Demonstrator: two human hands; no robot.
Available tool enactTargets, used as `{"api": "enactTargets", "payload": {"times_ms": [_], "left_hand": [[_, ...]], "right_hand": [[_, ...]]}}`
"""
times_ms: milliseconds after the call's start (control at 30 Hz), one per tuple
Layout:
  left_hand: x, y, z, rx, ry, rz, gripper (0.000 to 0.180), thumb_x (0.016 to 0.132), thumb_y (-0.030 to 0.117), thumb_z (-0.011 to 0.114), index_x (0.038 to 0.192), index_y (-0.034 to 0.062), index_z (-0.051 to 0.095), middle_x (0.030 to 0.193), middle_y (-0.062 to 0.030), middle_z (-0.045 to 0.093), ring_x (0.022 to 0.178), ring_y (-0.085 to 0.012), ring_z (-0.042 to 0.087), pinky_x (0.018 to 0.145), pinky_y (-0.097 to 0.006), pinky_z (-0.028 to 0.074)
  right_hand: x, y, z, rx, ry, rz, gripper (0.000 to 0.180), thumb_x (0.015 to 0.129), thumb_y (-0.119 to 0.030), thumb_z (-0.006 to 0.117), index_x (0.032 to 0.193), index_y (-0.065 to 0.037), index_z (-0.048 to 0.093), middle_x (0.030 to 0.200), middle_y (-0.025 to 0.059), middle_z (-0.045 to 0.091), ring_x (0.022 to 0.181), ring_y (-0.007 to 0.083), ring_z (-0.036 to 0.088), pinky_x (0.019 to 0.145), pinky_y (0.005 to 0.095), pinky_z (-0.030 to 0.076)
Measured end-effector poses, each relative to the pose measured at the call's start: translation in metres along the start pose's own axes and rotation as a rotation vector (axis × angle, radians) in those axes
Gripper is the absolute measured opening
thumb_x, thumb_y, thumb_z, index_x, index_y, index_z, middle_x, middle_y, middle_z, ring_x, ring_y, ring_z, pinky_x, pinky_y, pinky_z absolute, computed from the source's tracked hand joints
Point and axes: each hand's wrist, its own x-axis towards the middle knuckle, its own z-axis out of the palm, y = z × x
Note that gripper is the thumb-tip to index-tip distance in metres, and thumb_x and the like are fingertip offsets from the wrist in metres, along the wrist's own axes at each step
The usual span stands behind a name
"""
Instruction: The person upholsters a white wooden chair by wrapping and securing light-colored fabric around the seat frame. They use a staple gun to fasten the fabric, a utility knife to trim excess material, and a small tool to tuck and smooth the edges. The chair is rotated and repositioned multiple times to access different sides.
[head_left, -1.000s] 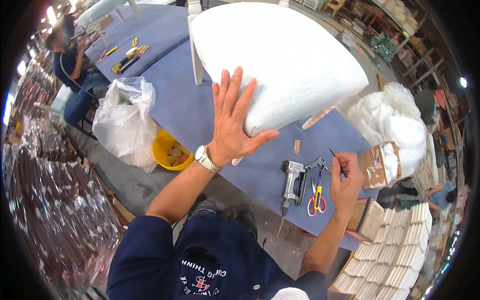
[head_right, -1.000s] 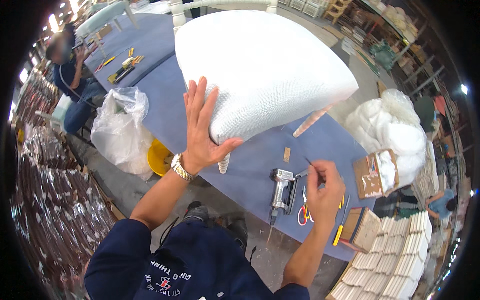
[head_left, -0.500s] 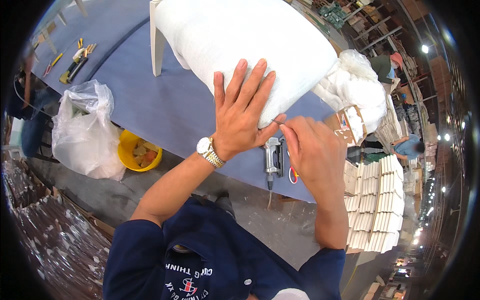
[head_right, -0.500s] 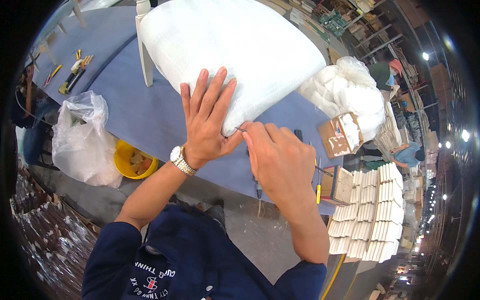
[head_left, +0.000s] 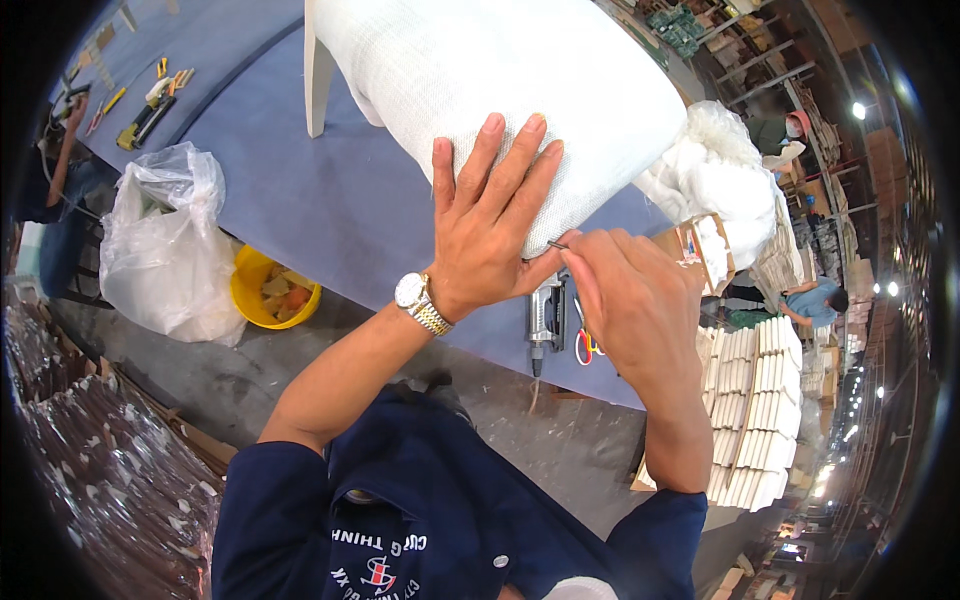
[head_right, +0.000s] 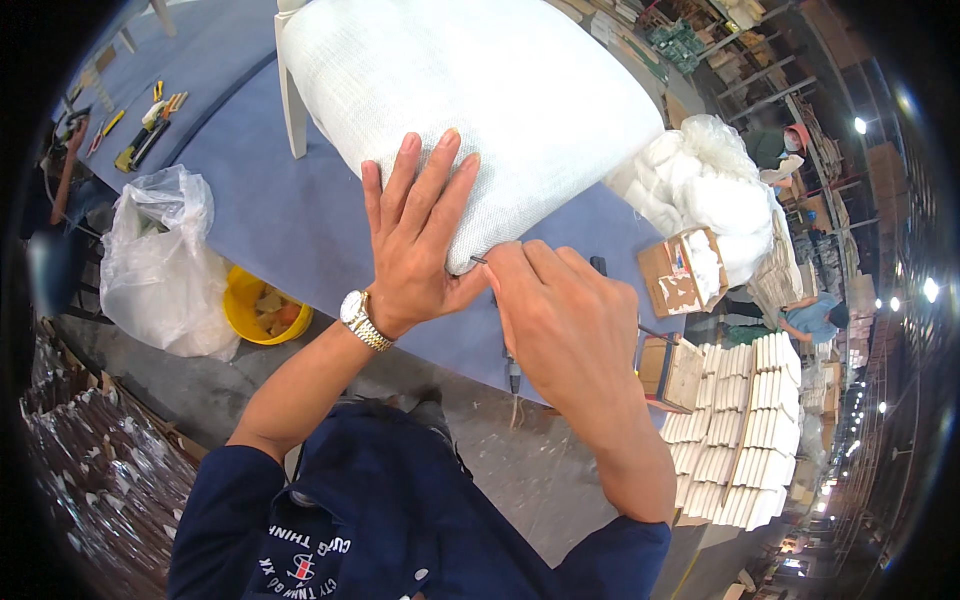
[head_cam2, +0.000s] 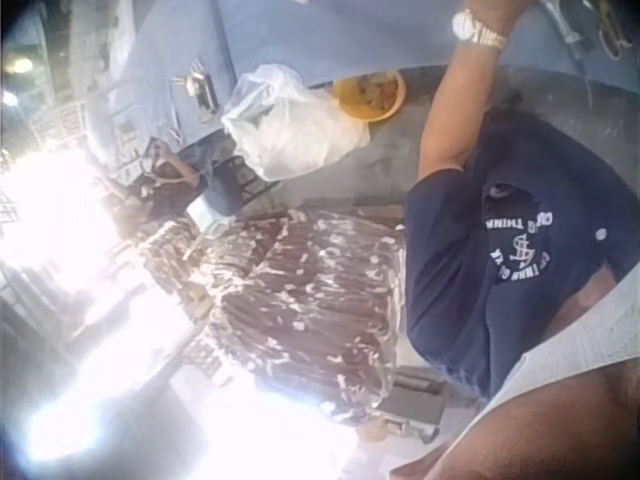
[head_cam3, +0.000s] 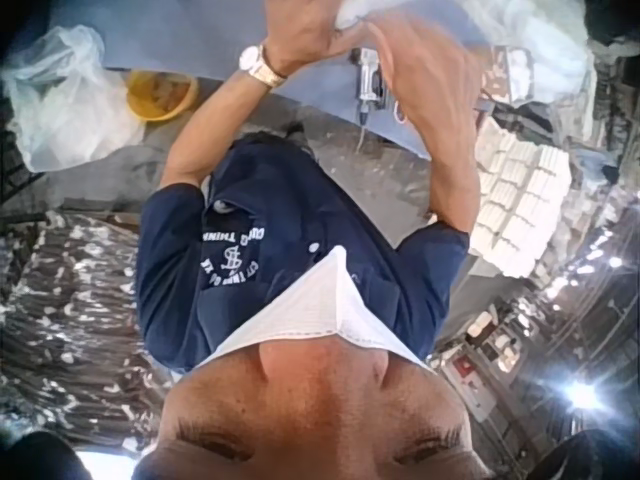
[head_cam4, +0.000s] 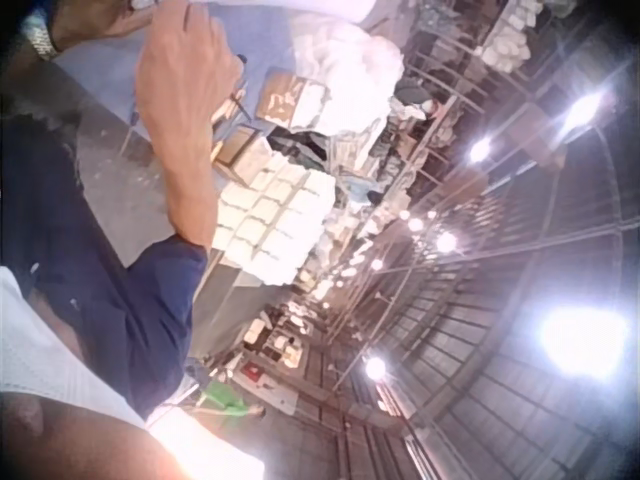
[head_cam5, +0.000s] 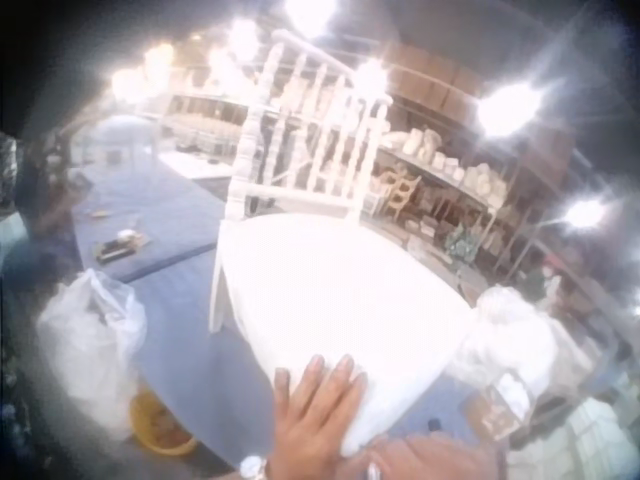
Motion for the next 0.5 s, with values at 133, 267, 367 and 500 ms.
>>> {"api": "enactTargets", "payload": {"times_ms": [133, 267, 367, 500], "left_hand": [[-0.001, 0.004, 0.007, -0.013, 0.052, -0.005, 0.070, 0.090, 0.052, 0.066, 0.142, 0.0057, 0.062, 0.158, -0.0121, 0.050, 0.155, -0.0340, 0.032, 0.127, -0.057, 0.000], [-0.002, 0.003, 0.010, 0.014, 0.091, -0.003, 0.067, 0.090, 0.052, 0.067, 0.138, 0.0061, 0.065, 0.155, -0.0103, 0.054, 0.152, -0.0342, 0.036, 0.127, -0.057, 0.001], [-0.006, 0.002, 0.016, 0.024, 0.124, 0.028, 0.064, 0.090, 0.052, 0.068, 0.136, 0.0079, 0.067, 0.151, -0.0085, 0.058, 0.150, -0.0344, 0.039, 0.127, -0.058, 0.002], [-0.003, -0.004, 0.011, 0.015, 0.094, 0.090, 0.064, 0.089, 0.054, 0.070, 0.137, 0.0115, 0.067, 0.152, -0.0079, 0.056, 0.149, -0.0348, 0.039, 0.127, -0.058, 0.002]], "right_hand": [[-0.005, 0.001, 0.007, 0.151, 0.055, 0.053, 0.012, 0.091, -0.016, 0.072, 0.092, -0.012, 0.061, 0.076, 0.0021, 0.059, 0.067, 0.0197, 0.063, 0.053, 0.0351, 0.048], [-0.006, -0.013, 0.006, 0.240, 0.043, 0.142, 0.010, 0.090, -0.008, 0.073, 0.095, -0.008, 0.064, 0.081, 0.0074, 0.067, 0.066, 0.0269, 0.065, 0.057, 0.0384, 0.049], [-0.013, -0.022, 0.012, 0.295, 0.077, 0.229, 0.010, 0.090, -0.006, 0.075, 0.094, -0.006, 0.065, 0.082, 0.0099, 0.070, 0.064, 0.0279, 0.066, 0.057, 0.0381, 0.049], [-0.020, -0.018, 0.030, 0.439, 0.201, 0.302, 0.010, 0.091, -0.006, 0.075, 0.092, -0.005, 0.065, 0.079, 0.0088, 0.069, 0.062, 0.0230, 0.066, 0.056, 0.0339, 0.048]]}}
